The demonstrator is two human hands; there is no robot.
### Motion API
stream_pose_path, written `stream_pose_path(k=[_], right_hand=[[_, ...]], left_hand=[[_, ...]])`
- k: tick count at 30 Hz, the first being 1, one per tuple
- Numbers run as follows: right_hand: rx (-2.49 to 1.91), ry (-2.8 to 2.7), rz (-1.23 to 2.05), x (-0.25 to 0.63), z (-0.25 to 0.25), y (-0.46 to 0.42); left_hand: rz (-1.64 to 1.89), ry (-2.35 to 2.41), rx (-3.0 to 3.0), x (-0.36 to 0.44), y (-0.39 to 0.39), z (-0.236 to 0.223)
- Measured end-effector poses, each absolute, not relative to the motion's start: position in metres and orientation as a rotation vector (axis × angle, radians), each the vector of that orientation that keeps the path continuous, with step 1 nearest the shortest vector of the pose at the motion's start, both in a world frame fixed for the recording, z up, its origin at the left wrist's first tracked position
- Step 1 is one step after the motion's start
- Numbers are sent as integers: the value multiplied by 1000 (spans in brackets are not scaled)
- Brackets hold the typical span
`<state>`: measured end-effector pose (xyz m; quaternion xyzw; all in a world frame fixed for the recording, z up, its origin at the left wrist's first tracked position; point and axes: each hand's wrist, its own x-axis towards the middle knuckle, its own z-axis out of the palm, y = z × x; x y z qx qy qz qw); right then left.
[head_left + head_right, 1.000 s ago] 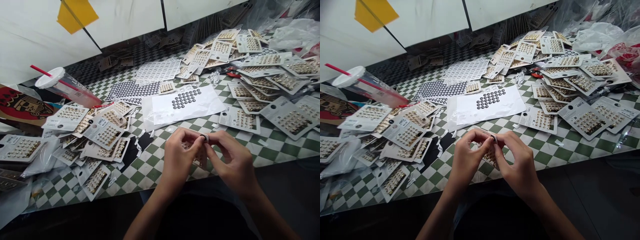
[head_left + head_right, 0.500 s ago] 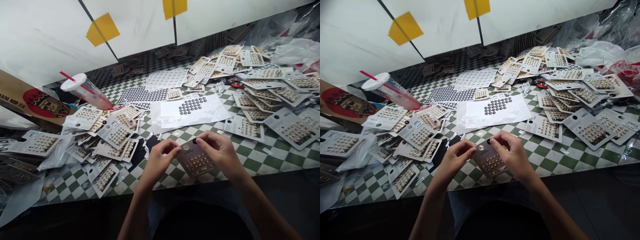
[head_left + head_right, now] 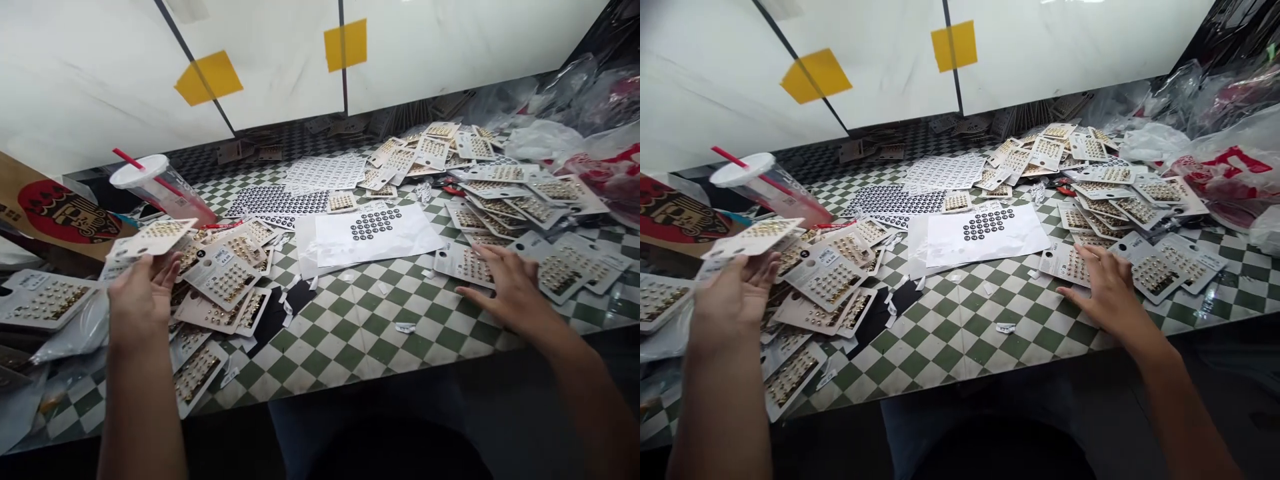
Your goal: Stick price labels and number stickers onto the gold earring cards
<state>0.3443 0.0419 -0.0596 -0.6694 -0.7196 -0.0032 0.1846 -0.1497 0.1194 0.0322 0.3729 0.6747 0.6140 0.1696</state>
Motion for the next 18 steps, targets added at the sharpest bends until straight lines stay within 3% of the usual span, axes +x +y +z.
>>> stream_pose_path(k=[4, 14, 18], right_hand=[[-2006, -2186, 94, 359, -57, 58], [-2072, -2321, 295, 347, -38, 93], [-2093, -2216, 194, 320, -41, 73]], left_hand=[[1513, 1926, 773, -135, 113, 38], [694, 1840, 1591, -45, 126, 2], [623, 1955, 1649, -24, 151, -20]])
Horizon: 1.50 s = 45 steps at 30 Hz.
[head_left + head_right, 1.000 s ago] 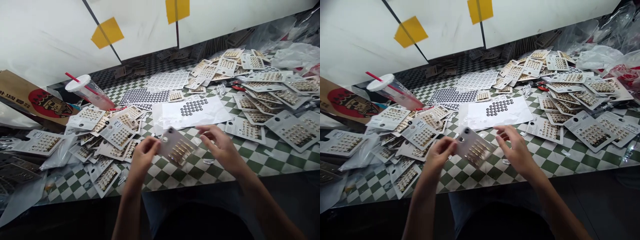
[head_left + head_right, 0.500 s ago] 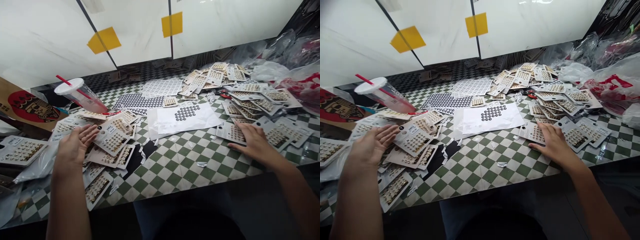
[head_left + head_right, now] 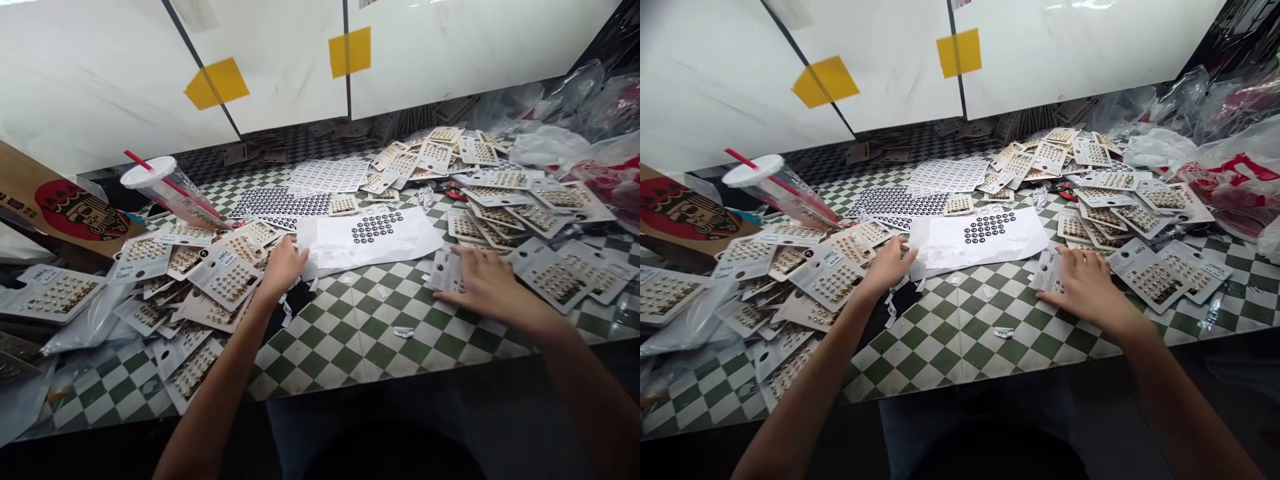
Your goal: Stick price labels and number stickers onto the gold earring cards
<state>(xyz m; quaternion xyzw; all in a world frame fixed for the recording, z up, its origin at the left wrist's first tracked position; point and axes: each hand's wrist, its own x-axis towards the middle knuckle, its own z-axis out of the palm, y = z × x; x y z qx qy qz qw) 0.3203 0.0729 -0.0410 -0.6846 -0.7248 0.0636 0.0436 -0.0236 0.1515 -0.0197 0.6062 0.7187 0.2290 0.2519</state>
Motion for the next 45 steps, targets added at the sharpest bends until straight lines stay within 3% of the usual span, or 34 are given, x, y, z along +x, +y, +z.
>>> stream_pose_path(k=[8, 19, 27, 32, 37, 39, 43, 45], right_hand=[[-2068, -1888, 86, 259, -45, 53], [-1754, -2519, 407, 225, -50, 91], [-1820, -2360, 355, 238, -46, 112], [-1769, -2281, 391, 241, -57, 113], [-1737, -2101, 406, 238, -48, 114], [-1600, -1950, 599, 235, -34, 108], [-976, -1486, 1531, 226, -8, 84], [-937, -1307, 1772, 220, -1, 69]], left_hand=[[627, 1847, 1409, -5, 176, -20], [774, 1858, 1463, 10, 179, -32], [900, 1724, 1717, 7, 165, 2], [1200, 1725, 1696, -44, 139, 40], [1831, 1784, 1377, -99, 97, 60], [1832, 1793, 1237, -106, 76, 58], [1476, 1727, 1199, -97, 41, 33], [1306, 1698, 1203, -89, 33, 17]])
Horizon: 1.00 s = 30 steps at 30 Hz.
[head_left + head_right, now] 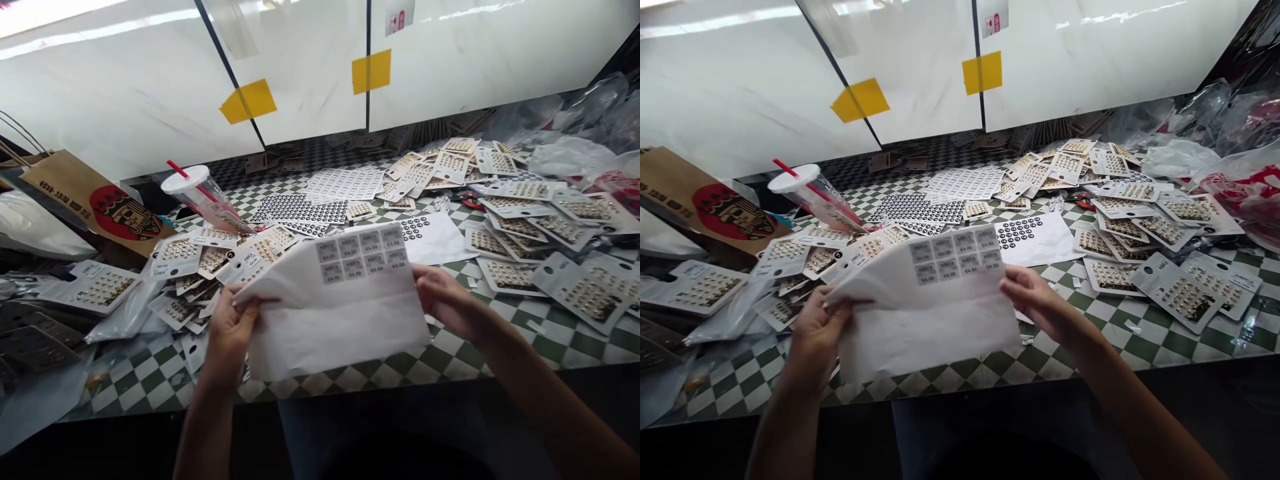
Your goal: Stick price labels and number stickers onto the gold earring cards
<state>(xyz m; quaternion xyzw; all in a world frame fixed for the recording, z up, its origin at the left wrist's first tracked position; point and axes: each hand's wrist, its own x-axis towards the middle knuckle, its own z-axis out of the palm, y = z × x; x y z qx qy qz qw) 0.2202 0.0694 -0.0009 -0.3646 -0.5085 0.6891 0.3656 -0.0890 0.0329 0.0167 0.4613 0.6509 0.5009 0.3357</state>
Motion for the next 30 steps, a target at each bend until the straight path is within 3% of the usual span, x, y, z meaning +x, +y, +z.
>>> stream_pose_path(k=[3, 7, 11, 19, 25, 30], right_hand=[[-1107, -1110, 1817, 212, 2, 51], [-1194, -1072, 1696, 204, 1, 38], [-1158, -1359, 1459, 200, 2, 32], [-1089, -1895, 1005, 213, 8, 21], [-1116, -1842, 1196, 220, 11, 19], [-1199, -1391, 1615, 223, 3, 50]], left_hand=[[1203, 1799, 1235, -76, 30, 0], [1432, 2070, 1796, -37, 30, 0], [1150, 1353, 2464, 21, 29, 15], [803, 1019, 2518, 44, 48, 46], [743, 1044, 2430, 42, 57, 55], [1197, 1351, 2167, 32, 67, 47]])
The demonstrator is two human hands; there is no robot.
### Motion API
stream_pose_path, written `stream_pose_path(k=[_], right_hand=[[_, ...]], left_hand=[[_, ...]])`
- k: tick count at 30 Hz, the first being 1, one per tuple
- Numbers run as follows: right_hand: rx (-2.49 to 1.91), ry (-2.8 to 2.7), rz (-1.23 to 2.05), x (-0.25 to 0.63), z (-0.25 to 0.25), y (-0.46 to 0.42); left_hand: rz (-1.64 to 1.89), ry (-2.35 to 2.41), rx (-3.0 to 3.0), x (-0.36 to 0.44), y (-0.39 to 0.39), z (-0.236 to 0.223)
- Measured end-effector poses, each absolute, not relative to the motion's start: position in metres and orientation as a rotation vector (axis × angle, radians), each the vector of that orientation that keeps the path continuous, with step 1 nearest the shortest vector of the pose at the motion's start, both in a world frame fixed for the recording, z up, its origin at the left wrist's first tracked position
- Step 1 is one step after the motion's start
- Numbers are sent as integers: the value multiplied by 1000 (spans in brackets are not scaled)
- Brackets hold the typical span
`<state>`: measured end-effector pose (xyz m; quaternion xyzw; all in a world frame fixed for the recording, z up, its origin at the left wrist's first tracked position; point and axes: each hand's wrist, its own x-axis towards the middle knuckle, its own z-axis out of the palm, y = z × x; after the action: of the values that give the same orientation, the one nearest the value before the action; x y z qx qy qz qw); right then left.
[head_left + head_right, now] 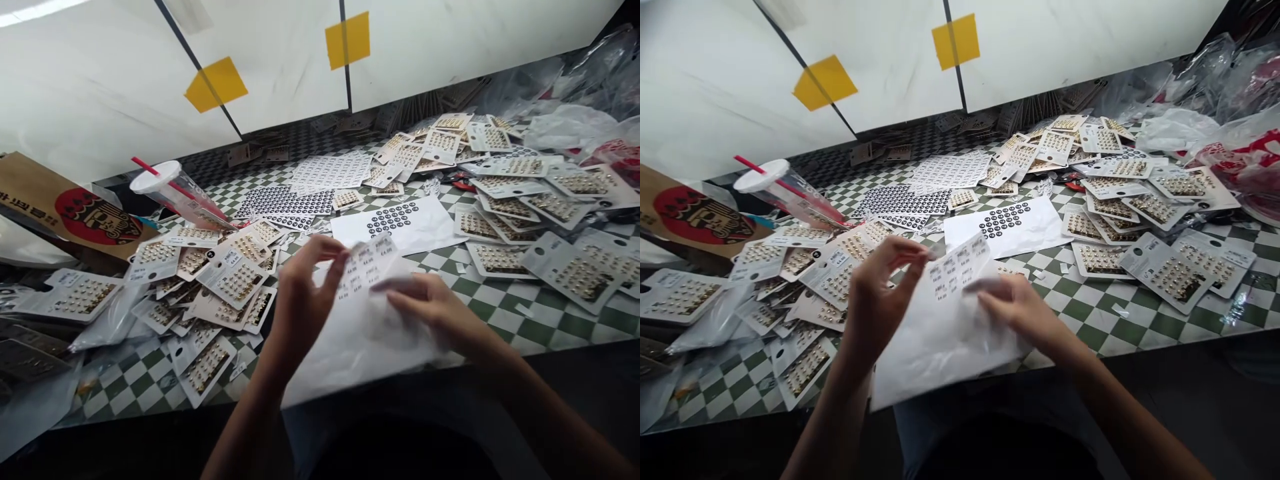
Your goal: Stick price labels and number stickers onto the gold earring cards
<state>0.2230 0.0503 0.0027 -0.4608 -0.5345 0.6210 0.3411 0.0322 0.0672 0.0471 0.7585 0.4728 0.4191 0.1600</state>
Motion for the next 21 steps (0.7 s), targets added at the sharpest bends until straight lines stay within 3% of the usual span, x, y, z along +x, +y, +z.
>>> stream_pose_path(k=[3, 8, 12, 18, 21], right_hand=[[-1381, -1229, 1619, 225, -4, 93], [-1589, -1277, 1396, 236, -11, 144], [-1706, -1451, 1233, 255, -19, 125], [-1920, -1950, 552, 253, -39, 81], [-1889, -1858, 710, 247, -34, 79]], left_hand=[[1378, 1513, 2118, 27, 68, 40], [1378, 1433, 2343, 35, 56, 17], [1185, 1360, 2156, 43, 47, -10], [986, 1369, 1742, 57, 45, -36], [950, 1376, 1635, 62, 45, -42]])
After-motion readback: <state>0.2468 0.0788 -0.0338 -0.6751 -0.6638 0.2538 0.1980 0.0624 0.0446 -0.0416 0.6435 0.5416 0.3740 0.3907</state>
